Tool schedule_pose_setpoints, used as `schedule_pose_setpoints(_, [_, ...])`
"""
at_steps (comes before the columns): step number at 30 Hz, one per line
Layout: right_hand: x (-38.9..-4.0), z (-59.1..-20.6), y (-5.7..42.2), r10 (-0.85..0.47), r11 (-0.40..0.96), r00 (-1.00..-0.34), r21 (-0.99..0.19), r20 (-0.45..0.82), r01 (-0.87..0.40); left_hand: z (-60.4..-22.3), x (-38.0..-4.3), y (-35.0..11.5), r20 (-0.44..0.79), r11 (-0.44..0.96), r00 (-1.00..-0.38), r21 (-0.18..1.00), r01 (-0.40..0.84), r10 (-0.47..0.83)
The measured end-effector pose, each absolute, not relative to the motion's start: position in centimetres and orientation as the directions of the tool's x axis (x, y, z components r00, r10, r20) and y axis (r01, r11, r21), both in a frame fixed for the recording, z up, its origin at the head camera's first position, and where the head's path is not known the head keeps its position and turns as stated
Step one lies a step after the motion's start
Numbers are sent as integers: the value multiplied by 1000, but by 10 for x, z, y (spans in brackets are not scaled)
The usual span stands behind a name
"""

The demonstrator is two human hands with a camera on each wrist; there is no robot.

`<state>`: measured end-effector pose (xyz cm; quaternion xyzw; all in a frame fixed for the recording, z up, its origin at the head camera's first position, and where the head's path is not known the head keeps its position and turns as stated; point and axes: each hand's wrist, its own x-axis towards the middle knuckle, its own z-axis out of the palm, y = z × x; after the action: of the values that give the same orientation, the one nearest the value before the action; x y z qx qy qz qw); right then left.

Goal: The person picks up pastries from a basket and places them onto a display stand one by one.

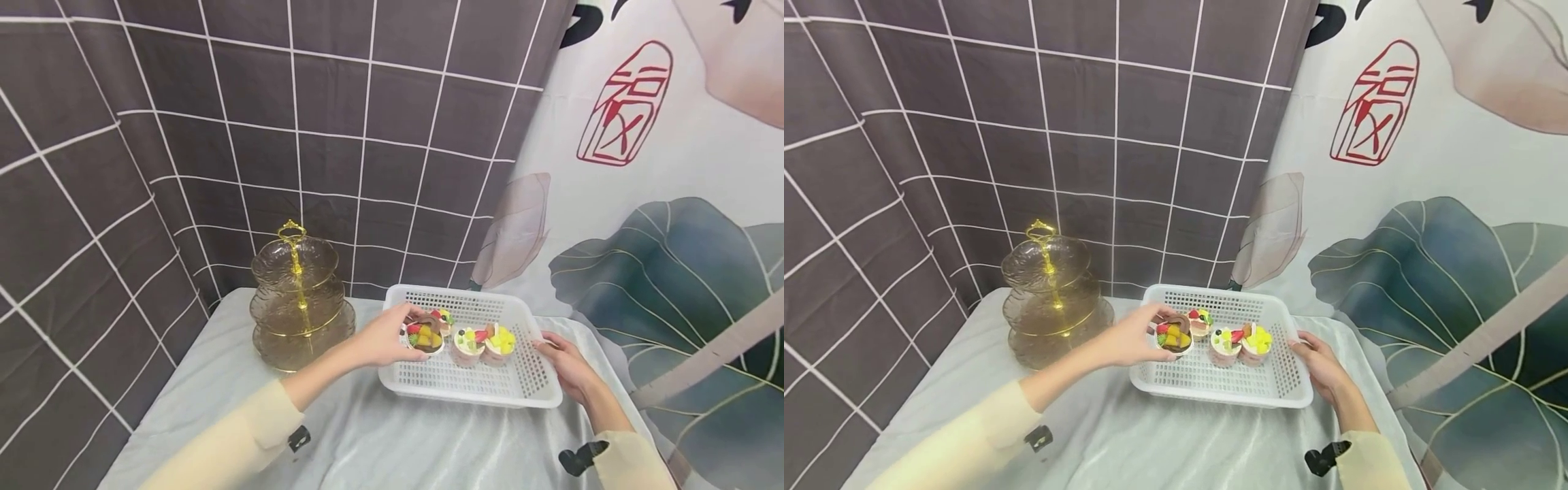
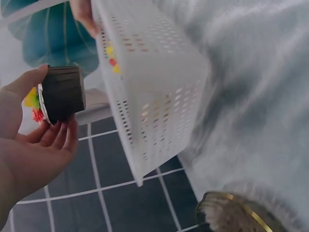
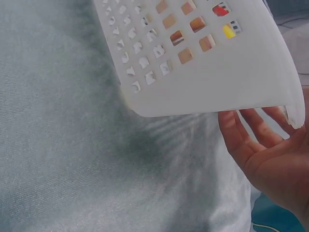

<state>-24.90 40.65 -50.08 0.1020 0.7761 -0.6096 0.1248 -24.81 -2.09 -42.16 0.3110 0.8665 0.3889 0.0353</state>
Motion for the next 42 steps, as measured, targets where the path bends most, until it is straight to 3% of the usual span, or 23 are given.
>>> schedule_pose_setpoints(11, [-246,-506,406,15,239,-944,-915,-330,324,-393,-223,-75,283,465,-815,707,533,505])
schedule_pose_setpoints(26, [-250,-504,406,29,258,-947,-913,-321,317,-348,-227,-163,375,583,-882,663,470,285])
schedule_pose_setpoints(32, [-250,-505,407,25,260,-948,-914,-316,311,-329,-234,-193,360,601,-908,684,413,214])
schedule_pose_setpoints(42, [-252,-506,408,28,257,-947,-913,-321,317,-333,-247,-227,321,673,-940,670,313,118])
